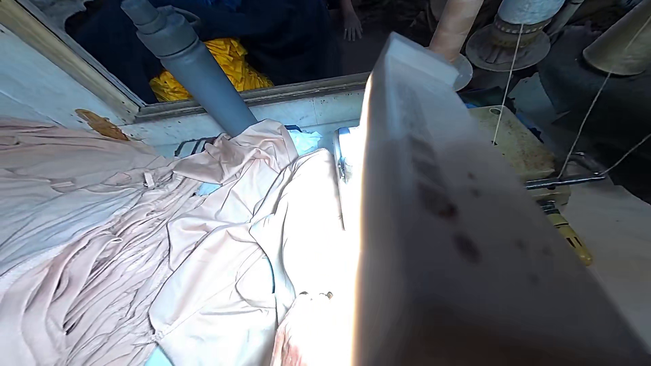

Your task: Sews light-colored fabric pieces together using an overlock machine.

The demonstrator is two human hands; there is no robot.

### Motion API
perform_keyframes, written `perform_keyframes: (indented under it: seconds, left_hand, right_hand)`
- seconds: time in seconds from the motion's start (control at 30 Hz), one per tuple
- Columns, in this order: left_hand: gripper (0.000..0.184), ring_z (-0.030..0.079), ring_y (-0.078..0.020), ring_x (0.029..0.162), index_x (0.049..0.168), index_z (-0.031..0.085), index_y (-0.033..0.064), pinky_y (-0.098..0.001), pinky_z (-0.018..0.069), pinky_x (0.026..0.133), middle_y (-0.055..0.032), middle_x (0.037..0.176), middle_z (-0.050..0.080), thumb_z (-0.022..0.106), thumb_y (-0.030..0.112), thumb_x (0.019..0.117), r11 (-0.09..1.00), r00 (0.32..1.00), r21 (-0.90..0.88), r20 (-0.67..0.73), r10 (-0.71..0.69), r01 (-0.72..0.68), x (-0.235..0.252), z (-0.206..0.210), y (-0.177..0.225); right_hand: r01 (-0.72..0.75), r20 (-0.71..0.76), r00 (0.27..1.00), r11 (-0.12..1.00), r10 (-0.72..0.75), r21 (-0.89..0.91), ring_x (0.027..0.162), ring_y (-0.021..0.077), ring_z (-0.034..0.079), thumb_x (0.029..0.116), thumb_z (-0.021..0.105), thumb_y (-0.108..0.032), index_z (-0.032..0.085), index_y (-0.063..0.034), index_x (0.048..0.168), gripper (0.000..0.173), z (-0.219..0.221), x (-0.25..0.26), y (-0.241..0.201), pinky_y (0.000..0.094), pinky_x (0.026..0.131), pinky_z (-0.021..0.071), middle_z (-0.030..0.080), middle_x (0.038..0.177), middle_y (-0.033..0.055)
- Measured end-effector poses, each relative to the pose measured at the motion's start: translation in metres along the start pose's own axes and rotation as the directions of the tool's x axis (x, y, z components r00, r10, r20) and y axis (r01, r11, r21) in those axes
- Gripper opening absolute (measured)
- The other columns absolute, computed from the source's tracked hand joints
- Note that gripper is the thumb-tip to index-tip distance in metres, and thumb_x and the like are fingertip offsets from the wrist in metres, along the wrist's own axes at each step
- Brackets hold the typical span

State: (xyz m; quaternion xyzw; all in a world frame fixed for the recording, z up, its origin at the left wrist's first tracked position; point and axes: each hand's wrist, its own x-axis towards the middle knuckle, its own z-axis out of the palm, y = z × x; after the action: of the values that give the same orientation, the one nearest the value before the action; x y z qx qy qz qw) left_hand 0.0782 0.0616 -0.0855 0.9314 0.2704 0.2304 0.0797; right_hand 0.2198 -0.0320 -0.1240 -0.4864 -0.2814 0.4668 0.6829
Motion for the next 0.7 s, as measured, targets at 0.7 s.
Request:
perform_keyframes:
  seconds: [0.7]
  left_hand:
    - [0.023, 0.073, -0.0116, 0.103, 0.094, 0.083, 0.0166, -0.0418, 0.0477, 0.106, -0.0004, 0.105, 0.079, 0.06, 0.022, 0.0959, 0.999, 0.966, -0.033, -0.255, -0.042, 0.035, 0.014, 0.025, -0.038]
  right_hand:
    - [0.095, 0.262, 0.965, 0.963, -0.026, -0.253, 0.059, 0.0024, 0.063, 0.0939, 0.055, 0.003, 0.068, 0.0106, 0.085, 0.017, 0.04, 0.006, 0.007, 0.018, 0.057, 0.0521, 0.067, 0.067, 0.0062]
